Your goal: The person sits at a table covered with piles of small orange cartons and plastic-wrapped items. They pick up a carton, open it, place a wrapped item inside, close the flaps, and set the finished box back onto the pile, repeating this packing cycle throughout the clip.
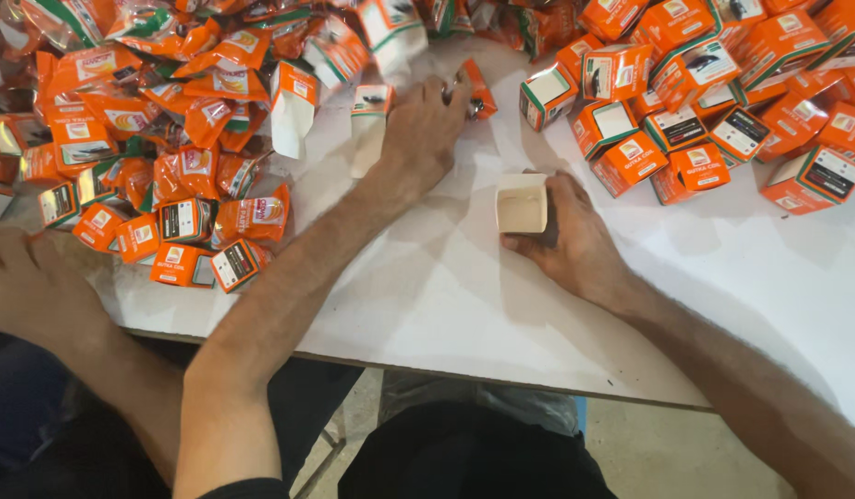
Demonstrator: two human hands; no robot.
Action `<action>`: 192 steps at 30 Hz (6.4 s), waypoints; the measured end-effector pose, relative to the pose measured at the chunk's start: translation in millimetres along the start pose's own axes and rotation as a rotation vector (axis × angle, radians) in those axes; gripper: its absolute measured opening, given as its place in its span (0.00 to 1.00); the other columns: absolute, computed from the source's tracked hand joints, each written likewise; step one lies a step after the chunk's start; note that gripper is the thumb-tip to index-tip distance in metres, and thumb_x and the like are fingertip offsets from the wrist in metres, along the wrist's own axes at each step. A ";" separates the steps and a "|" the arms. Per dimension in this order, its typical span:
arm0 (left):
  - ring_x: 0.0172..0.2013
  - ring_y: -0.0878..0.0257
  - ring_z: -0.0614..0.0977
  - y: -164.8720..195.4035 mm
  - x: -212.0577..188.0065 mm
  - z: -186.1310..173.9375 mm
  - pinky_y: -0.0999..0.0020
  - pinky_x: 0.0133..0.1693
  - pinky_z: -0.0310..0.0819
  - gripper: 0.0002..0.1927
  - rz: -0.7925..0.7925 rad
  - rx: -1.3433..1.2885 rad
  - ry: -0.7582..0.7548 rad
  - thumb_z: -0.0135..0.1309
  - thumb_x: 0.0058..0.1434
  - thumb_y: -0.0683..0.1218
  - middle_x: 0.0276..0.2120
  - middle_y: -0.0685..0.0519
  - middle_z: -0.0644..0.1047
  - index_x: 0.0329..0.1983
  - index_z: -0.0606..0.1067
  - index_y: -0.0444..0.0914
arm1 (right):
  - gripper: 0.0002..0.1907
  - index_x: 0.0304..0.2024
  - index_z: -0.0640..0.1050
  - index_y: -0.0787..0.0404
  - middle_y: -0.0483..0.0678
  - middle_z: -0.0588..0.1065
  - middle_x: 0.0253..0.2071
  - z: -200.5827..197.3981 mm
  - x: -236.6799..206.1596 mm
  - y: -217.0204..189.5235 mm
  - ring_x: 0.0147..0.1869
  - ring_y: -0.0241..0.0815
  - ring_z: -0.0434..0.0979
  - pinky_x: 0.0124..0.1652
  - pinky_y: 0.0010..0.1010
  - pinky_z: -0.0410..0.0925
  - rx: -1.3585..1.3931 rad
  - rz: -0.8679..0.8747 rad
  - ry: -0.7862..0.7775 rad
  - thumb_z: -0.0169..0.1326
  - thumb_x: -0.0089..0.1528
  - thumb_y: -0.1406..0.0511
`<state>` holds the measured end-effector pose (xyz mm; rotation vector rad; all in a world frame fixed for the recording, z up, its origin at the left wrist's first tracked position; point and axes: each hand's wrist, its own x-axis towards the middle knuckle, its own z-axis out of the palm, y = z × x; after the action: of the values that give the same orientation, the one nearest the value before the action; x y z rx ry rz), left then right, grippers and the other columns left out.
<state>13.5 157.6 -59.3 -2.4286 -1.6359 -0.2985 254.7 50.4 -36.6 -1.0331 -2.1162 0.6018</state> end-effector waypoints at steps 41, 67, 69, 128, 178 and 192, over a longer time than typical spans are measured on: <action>0.28 0.68 0.77 97.6 -60.7 -33.8 0.67 0.29 0.74 0.06 -0.352 -1.337 0.143 0.54 0.58 0.39 0.28 0.52 0.76 0.36 0.72 0.31 | 0.37 0.58 0.70 0.68 0.59 0.71 0.57 -0.2 -12.0 -1.0 0.58 0.58 0.76 0.52 0.42 0.71 0.094 0.129 0.052 0.72 0.51 0.63; 0.65 0.44 0.75 74.7 -89.5 -57.9 0.56 0.63 0.72 0.20 0.333 -0.886 0.239 0.64 0.57 0.38 0.59 0.40 0.76 0.54 0.76 0.32 | 0.31 0.48 0.62 0.62 0.58 0.77 0.45 2.0 -11.6 7.2 0.47 0.63 0.79 0.41 0.48 0.72 -0.073 0.114 -0.008 0.69 0.53 0.66; 0.65 0.43 0.74 73.3 -90.0 -59.6 0.55 0.63 0.72 0.18 0.357 -0.877 0.238 0.64 0.59 0.37 0.60 0.38 0.75 0.52 0.76 0.32 | 0.31 0.47 0.61 0.60 0.58 0.78 0.44 2.7 -11.8 9.6 0.48 0.63 0.80 0.42 0.48 0.73 -0.078 0.147 -0.036 0.69 0.53 0.66; 0.50 0.49 0.82 49.7 -69.6 -70.9 0.57 0.48 0.79 0.30 0.414 -0.673 0.627 0.75 0.52 0.42 0.49 0.43 0.79 0.49 0.67 0.35 | 0.30 0.51 0.78 0.64 0.51 0.76 0.46 -8.6 7.3 2.5 0.51 0.49 0.78 0.50 0.37 0.71 0.113 0.075 0.026 0.73 0.47 0.67; 0.45 0.53 0.85 63.8 -59.3 -39.1 0.62 0.45 0.82 0.16 0.121 -1.042 0.178 0.54 0.60 0.33 0.47 0.47 0.81 0.51 0.79 0.33 | 0.27 0.49 0.73 0.63 0.57 0.76 0.49 5.0 -3.1 2.1 0.52 0.62 0.77 0.47 0.47 0.71 -0.157 0.031 0.081 0.71 0.53 0.64; 0.57 0.48 0.82 59.7 -79.2 -53.3 0.59 0.57 0.80 0.15 0.273 -1.036 0.234 0.62 0.62 0.38 0.58 0.44 0.77 0.52 0.77 0.34 | 0.32 0.47 0.62 0.63 0.58 0.78 0.47 8.8 -6.0 10.7 0.46 0.62 0.78 0.42 0.47 0.71 -0.056 0.066 0.084 0.72 0.54 0.65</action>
<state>36.8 50.6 -33.0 -3.0382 -1.1432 -1.6394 256.0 50.8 -51.7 -1.1439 -2.0422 0.5239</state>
